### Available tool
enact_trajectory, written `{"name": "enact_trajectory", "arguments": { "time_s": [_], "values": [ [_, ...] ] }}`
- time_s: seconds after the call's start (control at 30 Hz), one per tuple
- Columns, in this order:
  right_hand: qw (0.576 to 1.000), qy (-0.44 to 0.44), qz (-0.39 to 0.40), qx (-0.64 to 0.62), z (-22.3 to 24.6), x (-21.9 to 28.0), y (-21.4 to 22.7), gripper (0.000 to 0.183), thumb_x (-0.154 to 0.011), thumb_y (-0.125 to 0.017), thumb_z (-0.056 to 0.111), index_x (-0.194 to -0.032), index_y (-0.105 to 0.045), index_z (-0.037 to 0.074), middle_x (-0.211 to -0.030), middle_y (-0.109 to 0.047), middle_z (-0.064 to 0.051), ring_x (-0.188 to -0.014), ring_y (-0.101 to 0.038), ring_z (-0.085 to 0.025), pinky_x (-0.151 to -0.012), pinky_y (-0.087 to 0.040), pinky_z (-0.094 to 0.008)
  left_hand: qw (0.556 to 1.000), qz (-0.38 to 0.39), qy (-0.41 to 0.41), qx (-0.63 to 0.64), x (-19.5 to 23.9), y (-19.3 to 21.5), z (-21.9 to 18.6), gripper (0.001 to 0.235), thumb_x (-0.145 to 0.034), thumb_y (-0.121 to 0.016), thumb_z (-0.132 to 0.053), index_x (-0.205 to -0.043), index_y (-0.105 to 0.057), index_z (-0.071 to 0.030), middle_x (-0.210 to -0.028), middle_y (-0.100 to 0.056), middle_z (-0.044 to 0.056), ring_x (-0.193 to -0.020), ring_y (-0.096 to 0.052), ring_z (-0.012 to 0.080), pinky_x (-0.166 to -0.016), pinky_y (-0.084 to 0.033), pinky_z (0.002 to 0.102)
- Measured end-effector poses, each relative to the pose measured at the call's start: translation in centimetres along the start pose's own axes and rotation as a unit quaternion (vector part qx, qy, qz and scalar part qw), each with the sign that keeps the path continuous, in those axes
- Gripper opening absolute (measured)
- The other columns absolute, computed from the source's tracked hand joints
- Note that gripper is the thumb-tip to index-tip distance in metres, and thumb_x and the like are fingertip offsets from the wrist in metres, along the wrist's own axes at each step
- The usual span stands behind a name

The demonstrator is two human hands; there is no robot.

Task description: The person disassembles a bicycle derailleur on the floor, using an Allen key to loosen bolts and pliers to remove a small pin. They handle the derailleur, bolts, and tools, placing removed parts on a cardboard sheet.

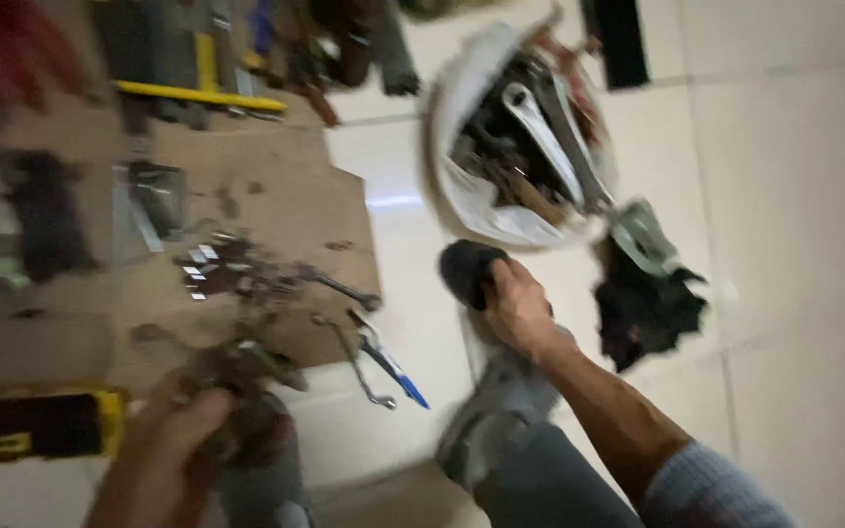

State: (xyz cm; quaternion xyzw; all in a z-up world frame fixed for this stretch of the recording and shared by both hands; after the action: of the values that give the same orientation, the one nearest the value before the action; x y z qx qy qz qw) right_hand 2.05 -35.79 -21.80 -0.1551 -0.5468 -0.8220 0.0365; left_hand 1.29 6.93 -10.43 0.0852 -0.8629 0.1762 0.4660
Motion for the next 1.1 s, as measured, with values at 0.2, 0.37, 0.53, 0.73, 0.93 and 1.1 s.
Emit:
{"name": "enact_trajectory", "arguments": {
  "time_s": [0.2,0.37,0.53,0.73,0.93,1.1],
  "values": [
    [0.992,-0.081,0.064,0.070,3.4,-1.5,0.2,0.043,-0.096,-0.054,0.049,-0.117,-0.059,0.012,-0.104,-0.074,-0.019,-0.100,-0.068,-0.043,-0.087,-0.051,-0.051,0.997,-0.027,0.067,-0.033,2.8,-3.5,-2.9,0.037,-0.080,-0.069,-0.009,-0.116,-0.067,-0.002,-0.090,-0.072,0.020,-0.066,-0.069,0.0365,-0.059,-0.051,0.042],
    [0.994,-0.064,0.065,0.060,-1.4,-1.2,-3.5,0.052,-0.083,-0.053,0.021,-0.134,-0.048,0.015,-0.124,-0.061,-0.018,-0.112,-0.059,-0.046,-0.089,-0.049,-0.062,0.995,-0.016,0.100,-0.024,3.9,-4.3,-4.9,0.037,-0.078,-0.070,-0.013,-0.112,-0.069,0.001,-0.083,-0.067,0.021,-0.067,-0.069,0.0351,-0.054,-0.050,0.041],
    [0.980,-0.013,0.022,0.195,0.3,-2.6,-2.4,0.034,-0.090,-0.057,0.050,-0.095,-0.060,0.016,-0.098,-0.072,-0.011,-0.089,-0.068,-0.044,-0.073,-0.051,-0.058,0.991,0.026,0.125,-0.031,3.7,-3.2,-4.4,0.035,-0.080,-0.075,-0.019,-0.109,-0.071,-0.001,-0.092,-0.070,0.018,-0.074,-0.071,0.0326,-0.061,-0.054,0.039],
    [0.905,0.196,0.007,0.377,12.5,-6.4,1.2,0.033,-0.077,-0.066,0.058,-0.091,-0.060,0.029,-0.095,-0.063,-0.001,-0.096,-0.067,-0.031,-0.077,-0.056,-0.048,0.991,0.017,0.130,-0.022,3.4,-1.1,-4.6,0.036,-0.080,-0.077,-0.019,-0.113,-0.074,-0.003,-0.091,-0.071,0.016,-0.070,-0.069,0.0272,-0.055,-0.055,0.034],
    [0.959,0.256,0.122,0.001,30.9,-13.6,4.3,0.039,-0.091,-0.064,0.044,-0.117,-0.070,0.015,-0.112,-0.075,-0.005,-0.101,-0.073,-0.026,-0.085,-0.056,-0.040,0.824,0.259,-0.404,-0.302,-2.6,-2.3,-3.0,0.036,-0.097,-0.067,-0.024,-0.131,-0.056,-0.021,-0.141,-0.049,0.022,-0.126,-0.057,0.0356,-0.110,-0.041,0.049],
    [0.967,0.160,0.181,-0.076,43.9,-20.6,2.5,0.054,-0.091,-0.046,0.064,-0.099,-0.063,0.014,-0.086,-0.067,-0.004,-0.077,-0.061,-0.019,-0.068,-0.049,-0.037,0.953,0.234,0.121,0.151,-23.3,3.9,25.7,0.058,-0.106,-0.035,-0.047,-0.128,-0.063,-0.001,-0.101,-0.074,0.019,-0.075,-0.071,0.0252,-0.068,-0.059,0.034]
  ]
}}
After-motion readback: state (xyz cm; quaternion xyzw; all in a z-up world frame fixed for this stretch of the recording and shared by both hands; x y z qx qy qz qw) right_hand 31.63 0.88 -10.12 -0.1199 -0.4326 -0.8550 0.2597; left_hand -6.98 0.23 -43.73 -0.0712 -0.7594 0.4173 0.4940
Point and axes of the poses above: each hand's wrist, its own x-axis away from the middle knuckle, its own y-axis out of the back of the hand, z = x × y, the point moved 8 cm from there along -x, towards the middle knuckle
